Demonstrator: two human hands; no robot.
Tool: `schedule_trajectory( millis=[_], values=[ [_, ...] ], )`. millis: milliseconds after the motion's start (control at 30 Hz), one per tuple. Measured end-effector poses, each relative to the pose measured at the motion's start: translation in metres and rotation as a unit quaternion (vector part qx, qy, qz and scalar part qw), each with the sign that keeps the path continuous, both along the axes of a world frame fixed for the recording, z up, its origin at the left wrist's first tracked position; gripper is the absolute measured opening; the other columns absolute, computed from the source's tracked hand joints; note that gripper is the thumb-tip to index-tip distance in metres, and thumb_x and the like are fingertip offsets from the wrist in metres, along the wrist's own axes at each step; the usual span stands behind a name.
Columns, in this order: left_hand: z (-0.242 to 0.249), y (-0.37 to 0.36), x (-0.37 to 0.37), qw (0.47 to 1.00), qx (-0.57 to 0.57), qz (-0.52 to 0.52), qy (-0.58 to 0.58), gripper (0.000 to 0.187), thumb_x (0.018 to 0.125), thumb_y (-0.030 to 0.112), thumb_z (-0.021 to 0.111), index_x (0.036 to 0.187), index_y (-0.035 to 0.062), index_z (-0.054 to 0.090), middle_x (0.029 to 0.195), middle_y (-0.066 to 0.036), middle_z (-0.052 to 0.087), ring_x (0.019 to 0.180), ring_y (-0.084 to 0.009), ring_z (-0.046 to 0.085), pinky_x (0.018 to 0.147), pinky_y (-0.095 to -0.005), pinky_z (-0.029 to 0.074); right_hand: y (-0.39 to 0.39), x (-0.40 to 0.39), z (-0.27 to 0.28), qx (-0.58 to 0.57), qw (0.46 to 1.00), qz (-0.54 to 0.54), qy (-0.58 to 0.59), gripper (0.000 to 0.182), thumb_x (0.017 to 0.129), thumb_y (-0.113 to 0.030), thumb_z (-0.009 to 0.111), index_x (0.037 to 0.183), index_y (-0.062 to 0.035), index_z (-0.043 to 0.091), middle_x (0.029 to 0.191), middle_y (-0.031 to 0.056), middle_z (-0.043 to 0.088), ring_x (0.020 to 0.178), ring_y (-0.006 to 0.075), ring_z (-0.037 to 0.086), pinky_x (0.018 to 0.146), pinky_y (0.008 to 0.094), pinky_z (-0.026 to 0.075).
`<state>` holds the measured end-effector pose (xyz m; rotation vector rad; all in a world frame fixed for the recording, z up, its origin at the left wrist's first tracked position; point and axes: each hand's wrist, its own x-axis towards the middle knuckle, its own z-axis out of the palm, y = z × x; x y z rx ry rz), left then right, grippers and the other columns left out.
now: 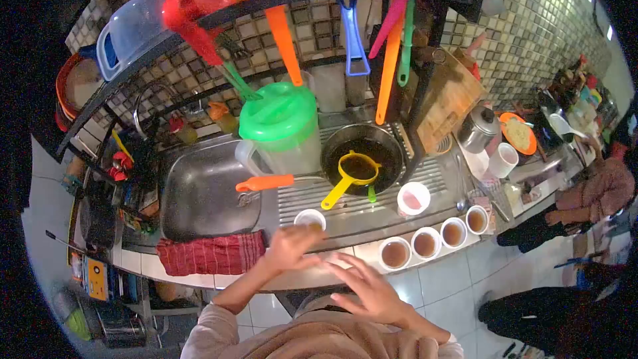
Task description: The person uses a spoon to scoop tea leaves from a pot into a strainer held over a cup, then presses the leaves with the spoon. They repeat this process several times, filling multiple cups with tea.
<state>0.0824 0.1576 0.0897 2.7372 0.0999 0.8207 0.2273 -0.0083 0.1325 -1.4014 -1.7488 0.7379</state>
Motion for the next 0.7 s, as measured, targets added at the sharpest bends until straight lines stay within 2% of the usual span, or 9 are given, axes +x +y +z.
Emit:
schedule_trajectory(
  millis=[67, 100, 167, 300, 367, 433, 500, 533, 700],
  values=[
    [0.006, 0.016, 0.012, 0.988, -0.055, 0.142, 0.022, 0.041, 0.076, 0.043, 0.055, 0.094, 0.0051, 0.056, 0.070, -0.010, 0.056, 0.058, -0.0240, 0.058, 0.047, -0.0322, 0.046, 0.001, 0.008, 0.003, 0.020, 0.999, -0.047, 0.007, 0.049, 0.078, -0.020, 0.058, 0.122, -0.0045, 0.041, 0.119, 0.0135, 0.039, 0.096, 0.0257, 0.052, 0.082, 0.0349, 0.043],
    [0.009, 0.022, 0.020, 0.988, -0.055, 0.140, 0.020, 0.041, 0.076, 0.043, 0.055, 0.094, 0.0051, 0.056, 0.070, -0.010, 0.056, 0.058, -0.0240, 0.058, 0.047, -0.0322, 0.046, 0.002, 0.011, 0.005, 0.038, 0.995, -0.089, 0.013, 0.048, 0.078, -0.018, 0.059, 0.121, -0.0049, 0.043, 0.118, 0.0138, 0.040, 0.094, 0.0249, 0.053, 0.081, 0.0337, 0.044],
    [0.011, 0.029, 0.040, 0.957, -0.062, 0.263, 0.102, 0.043, 0.079, 0.043, 0.051, 0.095, 0.0037, 0.055, 0.069, -0.011, 0.057, 0.058, -0.0268, 0.059, 0.047, -0.0354, 0.047, 0.009, 0.019, 0.007, 0.053, 0.991, -0.120, -0.013, 0.045, 0.076, -0.015, 0.060, 0.118, -0.0051, 0.046, 0.111, 0.0142, 0.045, 0.088, 0.0220, 0.055, 0.076, 0.0307, 0.045],
    [-0.006, 0.044, 0.067, 0.930, -0.095, 0.259, 0.242, 0.047, 0.079, 0.044, 0.050, 0.100, 0.0027, 0.052, 0.061, -0.017, 0.058, 0.057, -0.0323, 0.060, 0.048, -0.0404, 0.048, 0.017, 0.034, 0.000, 0.014, 0.977, -0.214, -0.007, 0.044, 0.074, -0.013, 0.060, 0.115, -0.0055, 0.048, 0.097, 0.0114, 0.052, 0.075, 0.0207, 0.054, 0.065, 0.0308, 0.043],
    [-0.012, 0.048, 0.073, 0.934, -0.106, 0.250, 0.233, 0.047, 0.079, 0.043, 0.051, 0.101, 0.0022, 0.051, 0.060, -0.018, 0.058, 0.056, -0.0333, 0.059, 0.048, -0.0418, 0.048, 0.020, 0.046, -0.006, 0.036, 0.970, -0.223, -0.094, 0.043, 0.074, -0.015, 0.059, 0.114, -0.0064, 0.049, 0.095, 0.0105, 0.053, 0.072, 0.0216, 0.054, 0.062, 0.0316, 0.042],
    [-0.022, 0.054, 0.075, 0.937, -0.115, 0.242, 0.225, 0.046, 0.079, 0.042, 0.051, 0.102, 0.0017, 0.050, 0.059, -0.018, 0.058, 0.056, -0.0344, 0.059, 0.048, -0.0433, 0.047, 0.024, 0.055, -0.010, 0.039, 0.969, -0.230, -0.081, 0.042, 0.074, -0.018, 0.059, 0.114, -0.0085, 0.049, 0.088, 0.0096, 0.055, 0.069, 0.0224, 0.055, 0.060, 0.0310, 0.042],
    [-0.030, 0.061, 0.076, 0.941, -0.149, 0.234, 0.195, 0.048, 0.079, 0.041, 0.051, 0.109, 0.0035, 0.050, 0.061, -0.021, 0.057, 0.057, -0.0367, 0.058, 0.051, -0.0459, 0.046, 0.029, 0.064, -0.014, 0.015, 0.971, -0.211, -0.113, 0.043, 0.073, -0.012, 0.060, 0.113, -0.0033, 0.049, 0.089, 0.0109, 0.056, 0.073, 0.0215, 0.056, 0.064, 0.0304, 0.045],
    [-0.028, 0.062, 0.075, 0.937, -0.156, 0.242, 0.198, 0.041, 0.079, 0.033, 0.053, 0.109, 0.0042, 0.051, 0.063, -0.021, 0.057, 0.058, -0.0376, 0.057, 0.052, -0.0461, 0.046, 0.034, 0.067, -0.013, -0.008, 0.971, -0.211, -0.108, 0.044, 0.073, -0.013, 0.061, 0.114, -0.0066, 0.049, 0.086, 0.0102, 0.057, 0.072, 0.0229, 0.057, 0.063, 0.0319, 0.047],
    [-0.021, 0.074, 0.071, 0.951, -0.147, 0.221, 0.157, 0.032, 0.078, 0.024, 0.055, 0.103, 0.0034, 0.051, 0.063, -0.020, 0.058, 0.059, -0.0373, 0.057, 0.053, -0.0456, 0.046, 0.064, 0.083, -0.015, 0.014, 0.970, -0.174, -0.171, 0.044, 0.076, -0.022, 0.057, 0.118, -0.0129, 0.045, 0.090, 0.0121, 0.057, 0.070, 0.0274, 0.059, 0.063, 0.0371, 0.047]
  ],
)
